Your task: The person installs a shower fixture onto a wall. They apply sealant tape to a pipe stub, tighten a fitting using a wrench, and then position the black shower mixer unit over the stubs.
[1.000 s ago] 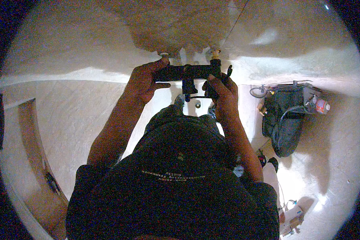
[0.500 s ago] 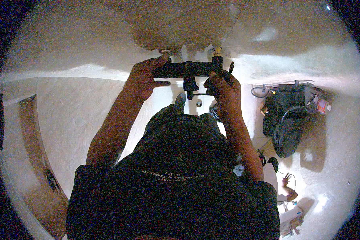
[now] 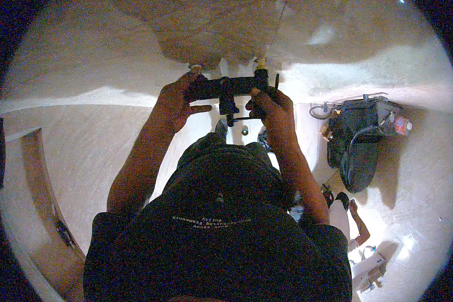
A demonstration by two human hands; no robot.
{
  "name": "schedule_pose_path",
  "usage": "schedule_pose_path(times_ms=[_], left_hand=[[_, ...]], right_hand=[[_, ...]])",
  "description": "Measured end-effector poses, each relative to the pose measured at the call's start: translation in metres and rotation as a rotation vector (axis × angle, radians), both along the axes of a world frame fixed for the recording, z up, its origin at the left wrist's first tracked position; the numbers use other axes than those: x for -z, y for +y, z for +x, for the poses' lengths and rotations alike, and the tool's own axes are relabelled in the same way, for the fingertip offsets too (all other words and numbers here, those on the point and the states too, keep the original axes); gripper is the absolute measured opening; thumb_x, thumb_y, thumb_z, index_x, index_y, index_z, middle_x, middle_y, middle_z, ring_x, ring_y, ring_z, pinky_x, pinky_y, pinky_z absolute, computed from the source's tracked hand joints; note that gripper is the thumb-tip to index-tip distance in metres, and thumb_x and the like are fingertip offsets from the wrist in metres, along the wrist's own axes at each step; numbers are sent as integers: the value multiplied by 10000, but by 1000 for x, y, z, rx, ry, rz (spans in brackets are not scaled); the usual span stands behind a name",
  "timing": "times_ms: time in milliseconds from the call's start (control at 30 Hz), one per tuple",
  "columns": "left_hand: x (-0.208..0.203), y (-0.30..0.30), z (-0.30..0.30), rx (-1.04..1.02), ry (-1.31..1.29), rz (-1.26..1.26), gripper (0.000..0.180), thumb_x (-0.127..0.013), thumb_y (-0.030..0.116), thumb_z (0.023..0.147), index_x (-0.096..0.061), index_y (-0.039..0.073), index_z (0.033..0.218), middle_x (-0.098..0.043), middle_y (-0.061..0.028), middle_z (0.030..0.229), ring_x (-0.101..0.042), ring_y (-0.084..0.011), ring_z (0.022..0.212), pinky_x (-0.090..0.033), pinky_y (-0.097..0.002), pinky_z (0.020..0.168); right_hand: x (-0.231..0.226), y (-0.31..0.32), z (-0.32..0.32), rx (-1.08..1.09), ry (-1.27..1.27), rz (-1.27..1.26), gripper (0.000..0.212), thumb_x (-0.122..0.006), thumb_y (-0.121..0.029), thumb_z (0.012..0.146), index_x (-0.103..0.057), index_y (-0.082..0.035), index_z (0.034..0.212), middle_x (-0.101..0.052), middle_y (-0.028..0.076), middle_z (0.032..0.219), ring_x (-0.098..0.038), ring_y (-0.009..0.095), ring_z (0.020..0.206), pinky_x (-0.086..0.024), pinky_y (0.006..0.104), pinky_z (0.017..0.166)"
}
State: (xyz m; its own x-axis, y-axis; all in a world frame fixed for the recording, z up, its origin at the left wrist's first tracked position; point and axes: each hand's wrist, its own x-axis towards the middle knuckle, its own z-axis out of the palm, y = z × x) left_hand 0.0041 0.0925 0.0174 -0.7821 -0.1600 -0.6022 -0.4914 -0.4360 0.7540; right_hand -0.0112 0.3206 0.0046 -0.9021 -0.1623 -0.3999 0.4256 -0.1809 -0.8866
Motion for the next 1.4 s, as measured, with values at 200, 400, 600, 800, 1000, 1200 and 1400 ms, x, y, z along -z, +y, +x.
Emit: schedule_pose_path(times_ms=[200, 400, 600, 800, 1000, 1200, 1400], left_hand=[[7, -10, 1, 44, 54, 107, 423, -663, 367, 937, -620, 16, 1169, -683, -146, 1072, -673, -297, 1043, -598, -535, 816], [-2, -5, 5, -26, 37, 112, 414, -621, 381, 954, -611, 51, 1203, -678, -132, 1078, -667, -305, 1055, -580, -578, 841], [-2, -6, 6, -50, 107, 163, 399, -599, 305, 955, -581, 3, 1215, -629, -149, 1067, -661, -320, 1023, -588, -570, 825], [2, -10, 1, -15, 85, 212, 340, -622, 283, 957, -618, 19, 1171, -661, -173, 1078, -679, -310, 1007, -597, -554, 874], [20, -14, -5, 42, 77, -22, 347, -660, 250, 938, -616, -32, 1136, -664, -168, 1086, -680, -259, 1010, -619, -497, 821], [5, -19, 6, -11, 152, 412, 364, -675, 247, 915, -618, -24, 1152, -675, -175, 1098, -675, -301, 1018, -597, -536, 844], [10, -10, -3, 63, 66, 40, 381, -632, 276, 933, -607, 9, 1204, -665, -174, 1140, -668, -316, 1053, -561, -610, 878]], right_hand=[[0, 2, 0, -35, 0, 14, 234, -685, -248, 908, -651, -26, 976, -680, 70, 767, -589, 99, 621, -408, 221, 544], [-1, 0, 1, -26, -5, 46, 233, -678, -251, 908, -650, -28, 971, -679, 65, 766, -578, 93, 612, -397, 222, 533], [9, 5, -3, -66, -3, 19, 264, -666, -265, 919, -656, -13, 996, -683, 78, 792, -610, 131, 675, -438, 255, 608], [7, 6, -2, -53, -50, -49, 259, -673, -231, 924, -664, 6, 1029, -686, 97, 817, -646, 163, 746, -480, 282, 676], [12, 5, -4, -38, -83, -95, 227, -682, -194, 917, -657, 7, 1019, -685, 97, 818, -645, 165, 740, -479, 279, 664], [13, 6, -4, -46, -75, -108, 249, -687, -226, 912, -656, 2, 1007, -683, 94, 811, -640, 162, 740, -474, 281, 679], [20, 8, -7, -48, -50, -105, 241, -666, -231, 922, -639, -7, 1007, -680, 92, 806, -626, 153, 713, -471, 269, 657]])
